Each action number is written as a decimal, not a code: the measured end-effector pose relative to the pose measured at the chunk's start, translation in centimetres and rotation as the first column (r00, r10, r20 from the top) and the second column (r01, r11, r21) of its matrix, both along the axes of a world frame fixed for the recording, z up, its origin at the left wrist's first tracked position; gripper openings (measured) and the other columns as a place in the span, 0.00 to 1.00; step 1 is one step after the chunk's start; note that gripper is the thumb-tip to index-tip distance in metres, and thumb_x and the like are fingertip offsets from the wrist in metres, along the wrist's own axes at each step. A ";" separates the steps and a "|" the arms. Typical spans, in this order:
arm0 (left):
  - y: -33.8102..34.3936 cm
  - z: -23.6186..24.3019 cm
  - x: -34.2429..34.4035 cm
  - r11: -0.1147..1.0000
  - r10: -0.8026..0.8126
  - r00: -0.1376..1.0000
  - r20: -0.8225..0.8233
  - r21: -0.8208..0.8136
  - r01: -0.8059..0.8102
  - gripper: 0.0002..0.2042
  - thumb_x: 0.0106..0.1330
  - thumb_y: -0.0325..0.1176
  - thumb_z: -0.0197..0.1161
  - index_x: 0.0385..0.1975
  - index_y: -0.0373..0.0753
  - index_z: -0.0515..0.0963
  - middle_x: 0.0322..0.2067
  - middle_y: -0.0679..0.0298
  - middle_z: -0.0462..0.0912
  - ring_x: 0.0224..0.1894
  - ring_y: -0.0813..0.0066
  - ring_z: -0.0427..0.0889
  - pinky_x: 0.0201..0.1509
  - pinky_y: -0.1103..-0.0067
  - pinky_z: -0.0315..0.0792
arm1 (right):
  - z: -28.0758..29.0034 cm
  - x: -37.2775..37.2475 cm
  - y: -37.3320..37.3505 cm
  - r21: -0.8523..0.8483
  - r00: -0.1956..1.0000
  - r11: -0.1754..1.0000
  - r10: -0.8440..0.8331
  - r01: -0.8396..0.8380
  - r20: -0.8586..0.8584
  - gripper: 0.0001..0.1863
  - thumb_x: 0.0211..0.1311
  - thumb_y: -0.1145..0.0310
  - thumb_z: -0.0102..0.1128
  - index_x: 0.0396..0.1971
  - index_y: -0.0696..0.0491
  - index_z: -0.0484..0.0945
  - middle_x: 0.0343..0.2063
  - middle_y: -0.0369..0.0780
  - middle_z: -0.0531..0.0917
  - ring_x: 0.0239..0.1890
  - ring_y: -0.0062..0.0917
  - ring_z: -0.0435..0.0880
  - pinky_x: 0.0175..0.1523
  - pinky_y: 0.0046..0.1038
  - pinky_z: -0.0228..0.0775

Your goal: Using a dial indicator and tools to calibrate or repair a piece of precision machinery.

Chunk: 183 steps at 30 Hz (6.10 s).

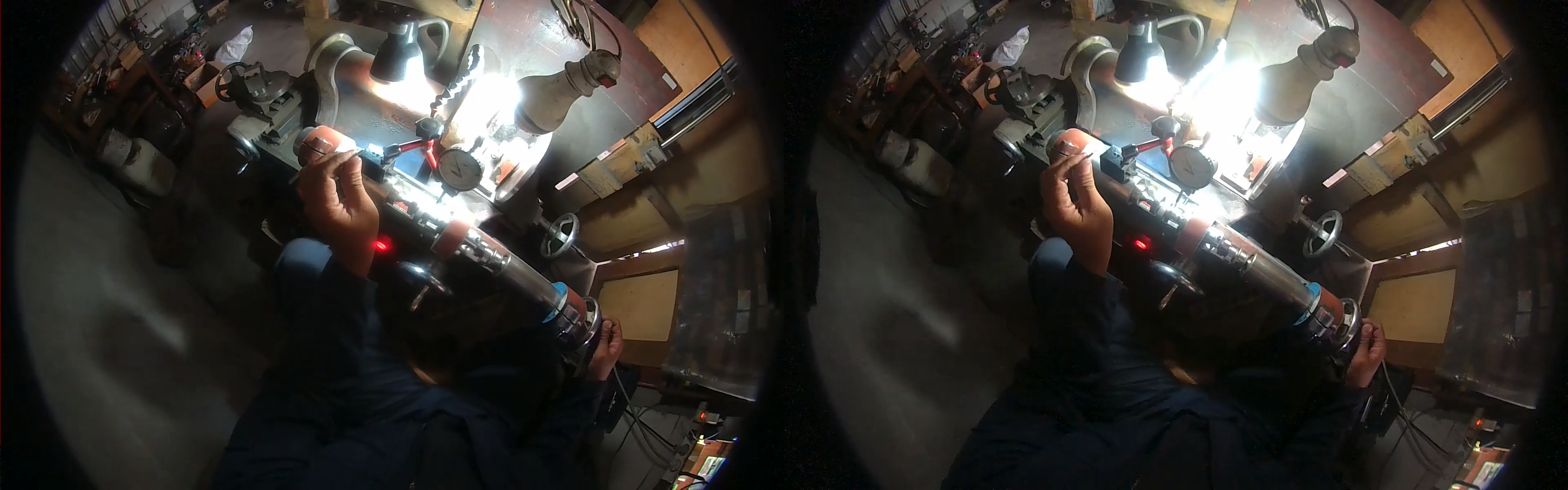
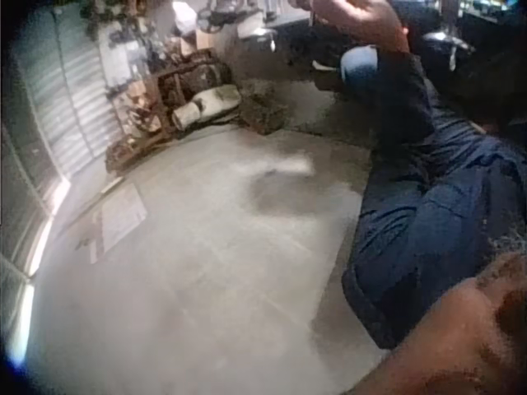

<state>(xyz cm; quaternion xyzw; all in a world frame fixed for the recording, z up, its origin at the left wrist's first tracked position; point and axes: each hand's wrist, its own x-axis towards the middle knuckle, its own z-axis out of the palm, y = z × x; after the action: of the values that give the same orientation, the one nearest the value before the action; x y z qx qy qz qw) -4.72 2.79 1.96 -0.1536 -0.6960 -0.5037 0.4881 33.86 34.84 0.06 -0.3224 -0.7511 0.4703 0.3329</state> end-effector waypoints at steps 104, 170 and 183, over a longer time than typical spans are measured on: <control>2.2 -4.7 5.7 0.294 -0.919 -0.165 0.359 0.901 0.319 0.10 0.68 0.38 0.64 0.36 0.43 0.70 0.16 0.77 0.65 0.15 0.91 0.61 0.17 0.90 0.51 | 7.2 -26.8 -11.6 0.238 0.957 0.932 0.288 -0.274 -0.024 0.12 0.71 0.74 0.49 0.52 0.51 0.70 0.20 0.38 0.80 0.20 0.19 0.77 0.28 0.23 0.69; -1.5 -1.4 4.4 0.510 -0.743 -0.282 0.607 0.786 0.348 0.30 0.68 0.57 0.59 0.44 0.27 0.73 0.42 0.50 0.82 0.11 0.91 0.58 0.14 0.89 0.54 | 10.1 -22.7 -12.8 0.224 0.944 0.940 0.295 -0.258 -0.148 0.11 0.75 0.73 0.43 0.48 0.55 0.75 0.23 0.36 0.77 0.20 0.12 0.69 0.26 0.18 0.64; -0.8 -3.9 3.0 0.404 -0.841 -0.314 0.440 0.898 0.178 0.18 0.69 0.43 0.62 0.46 0.33 0.71 0.37 0.57 0.81 0.13 0.91 0.61 0.14 0.90 0.54 | 8.3 -24.8 -12.0 0.318 0.944 0.906 0.320 -0.279 -0.084 0.10 0.66 0.79 0.51 0.44 0.54 0.77 0.20 0.41 0.78 0.22 0.26 0.79 0.30 0.27 0.69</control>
<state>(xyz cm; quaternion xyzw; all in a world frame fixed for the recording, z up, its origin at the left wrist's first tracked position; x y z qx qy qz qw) -1.74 2.01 -1.92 0.0352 -0.4822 -0.7788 -0.3997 9.05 22.88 8.34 -0.1164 -0.8305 0.4163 0.3514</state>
